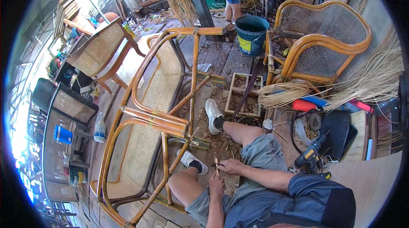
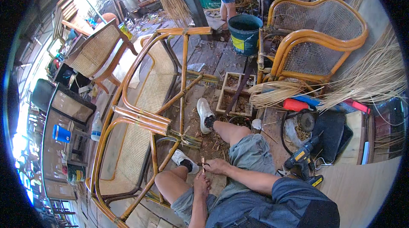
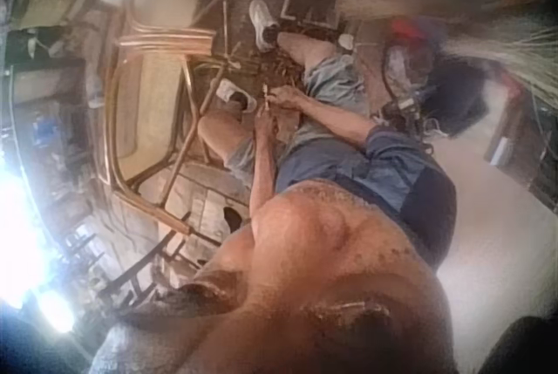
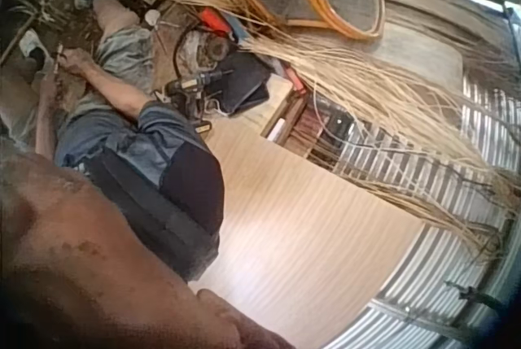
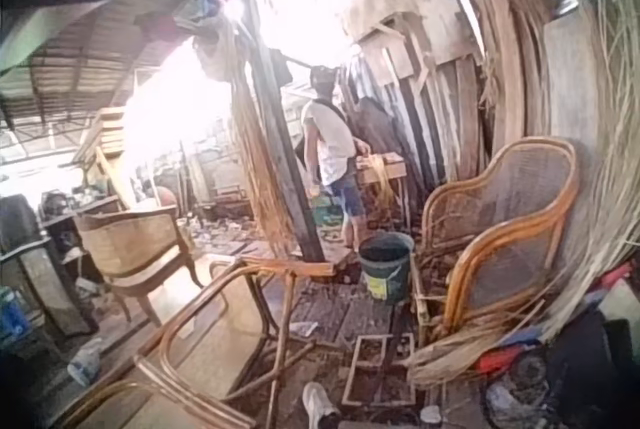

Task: Repairing and reinforcing rattan chairs using wooden pegs and rattan strips.

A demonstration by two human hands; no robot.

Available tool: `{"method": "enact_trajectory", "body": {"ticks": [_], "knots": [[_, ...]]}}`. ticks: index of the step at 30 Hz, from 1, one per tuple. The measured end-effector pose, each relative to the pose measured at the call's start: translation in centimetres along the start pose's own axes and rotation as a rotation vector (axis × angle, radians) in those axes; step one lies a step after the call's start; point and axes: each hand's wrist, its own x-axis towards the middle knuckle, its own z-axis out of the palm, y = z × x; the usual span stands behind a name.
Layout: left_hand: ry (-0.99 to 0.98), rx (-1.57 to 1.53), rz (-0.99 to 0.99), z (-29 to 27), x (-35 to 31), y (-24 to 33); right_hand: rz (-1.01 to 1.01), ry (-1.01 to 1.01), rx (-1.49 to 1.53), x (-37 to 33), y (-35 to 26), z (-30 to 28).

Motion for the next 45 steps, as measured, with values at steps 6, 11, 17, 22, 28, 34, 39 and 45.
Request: {"method": "enact_trajectory", "body": {"ticks": [6,11,17,22,28,34,39,45], "knots": [[0.027,0.174,0.01,0.3,0.6,-0.8,0.023,-0.096,-0.027,-0.1,-0.5,-0.5],[0.081,0.382,0.095,0.6,-0.5,-0.3,0.145,-0.061,0.047,0.6,0.6,-0.5],[0.197,0.792,0.544,-3.8,4.4,-4.2,0.066,-0.137,-0.074,-0.6,-0.1,1.3],[0.264,0.945,0.46,-0.9,1.0,-2.4,0.179,-0.062,-0.062,0.4,0.6,-0.6],[0.27,1.01,0.458,-0.2,1.1,-1.7,-0.03,-0.139,-0.119,1.8,4.3,3.6],[0.282,0.951,0.64,0.9,1.7,-1.9,0.067,-0.035,0.094,2.1,3.6,0.5],[0.386,0.896,0.34,0.6,5.0,-3.0,0.044,-0.137,-0.02,3.6,4.1,-0.1],[0.463,0.877,0.342,-1.5,4.6,-5.7,0.025,-0.216,0.013,3.2,3.5,1.7]]}}
